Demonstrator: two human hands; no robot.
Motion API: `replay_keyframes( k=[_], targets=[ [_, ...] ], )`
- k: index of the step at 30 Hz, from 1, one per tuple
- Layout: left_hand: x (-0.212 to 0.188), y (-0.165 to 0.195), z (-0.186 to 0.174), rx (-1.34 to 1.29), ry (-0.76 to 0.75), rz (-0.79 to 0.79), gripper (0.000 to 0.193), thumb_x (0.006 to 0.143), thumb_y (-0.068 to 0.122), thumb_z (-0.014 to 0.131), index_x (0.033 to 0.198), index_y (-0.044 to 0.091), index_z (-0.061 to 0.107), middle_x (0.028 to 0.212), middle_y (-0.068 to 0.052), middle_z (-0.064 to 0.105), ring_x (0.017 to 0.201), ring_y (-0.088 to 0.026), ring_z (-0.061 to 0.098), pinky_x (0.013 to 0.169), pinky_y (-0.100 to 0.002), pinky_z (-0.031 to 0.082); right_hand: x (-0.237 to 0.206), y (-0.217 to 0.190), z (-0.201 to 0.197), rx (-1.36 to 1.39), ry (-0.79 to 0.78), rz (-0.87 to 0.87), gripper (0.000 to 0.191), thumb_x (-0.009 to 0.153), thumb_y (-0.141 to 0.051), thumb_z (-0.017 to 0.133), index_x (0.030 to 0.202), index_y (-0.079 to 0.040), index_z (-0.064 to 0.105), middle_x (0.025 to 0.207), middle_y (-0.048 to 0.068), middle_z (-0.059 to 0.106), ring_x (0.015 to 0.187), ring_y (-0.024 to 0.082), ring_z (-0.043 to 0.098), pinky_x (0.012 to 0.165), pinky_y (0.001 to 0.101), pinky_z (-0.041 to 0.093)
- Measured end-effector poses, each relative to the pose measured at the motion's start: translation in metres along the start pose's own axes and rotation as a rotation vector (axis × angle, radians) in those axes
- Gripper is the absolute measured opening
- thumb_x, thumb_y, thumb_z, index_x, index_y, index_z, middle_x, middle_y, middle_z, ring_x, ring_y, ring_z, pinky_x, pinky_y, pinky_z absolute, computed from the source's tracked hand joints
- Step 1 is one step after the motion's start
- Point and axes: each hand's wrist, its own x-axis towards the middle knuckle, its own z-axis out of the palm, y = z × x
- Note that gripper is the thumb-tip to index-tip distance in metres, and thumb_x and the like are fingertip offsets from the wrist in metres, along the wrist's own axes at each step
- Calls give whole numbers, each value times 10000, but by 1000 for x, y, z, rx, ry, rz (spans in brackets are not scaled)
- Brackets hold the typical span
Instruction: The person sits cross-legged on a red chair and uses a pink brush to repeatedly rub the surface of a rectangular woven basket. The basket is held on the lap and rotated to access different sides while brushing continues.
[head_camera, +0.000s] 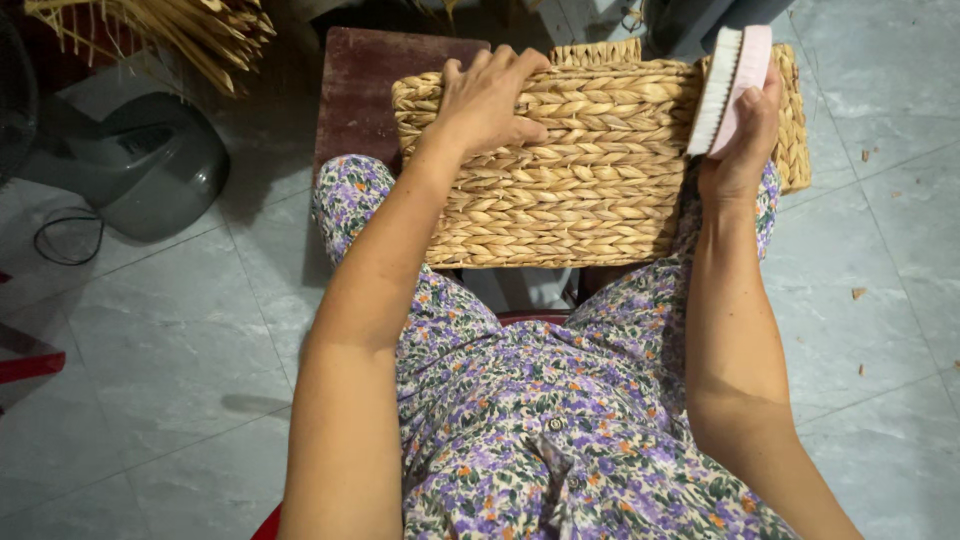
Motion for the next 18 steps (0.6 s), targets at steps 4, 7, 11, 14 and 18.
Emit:
replay_keyframes(
  k=[4, 7, 11, 14, 18],
  targets=[
    [-4, -3, 7, -30, 62, 36, 762, 681, 398, 931, 1316, 267, 530, 1311, -69, 557, 1309, -335, 440, 1058, -636, 245, 0, 8, -9, 37, -12, 0, 668, 1012, -398, 638, 1541, -55, 417, 1312, 81, 638, 1188, 184, 626, 1059, 332, 515],
    [-4, -6, 13, -34, 116, 60, 755, 677, 398, 934, 1304, 263, 536, 1277, -43, 579, 1261, -297, 486, 1018, -590, 287, 1, 15, -17, 50, 4, 17, 651, 1018, -395, 627, 1540, -67, 418, 1284, 76, 639, 1175, 184, 631, 1032, 348, 522],
    [-7, -11, 17, -26, 180, 143, 750, 703, 422, 940, 1314, 254, 539, 1245, -39, 593, 1207, -274, 517, 991, -551, 309, 1, 20, -22, 68, -1, 13, 650, 1037, -387, 631, 1561, -62, 424, 1305, 85, 638, 1154, 178, 637, 1009, 327, 525],
    [-11, -14, 19, -18, 225, 201, 827, 678, 457, 961, 1337, 220, 520, 1183, -79, 590, 1162, -294, 513, 984, -576, 279, 0, 21, -21, 20, 5, -13, 637, 1049, -398, 623, 1551, -52, 437, 1308, 75, 622, 1183, 175, 613, 1045, 322, 503],
    [-13, -18, 26, -23, 229, 186, 719, 758, 429, 923, 1341, 251, 541, 1240, -52, 599, 1212, -282, 514, 982, -569, 296, -2, 22, -16, -95, 16, -1, 655, 968, -453, 612, 1498, -126, 410, 1226, 57, 631, 1118, 191, 623, 946, 388, 537]
  ],
)
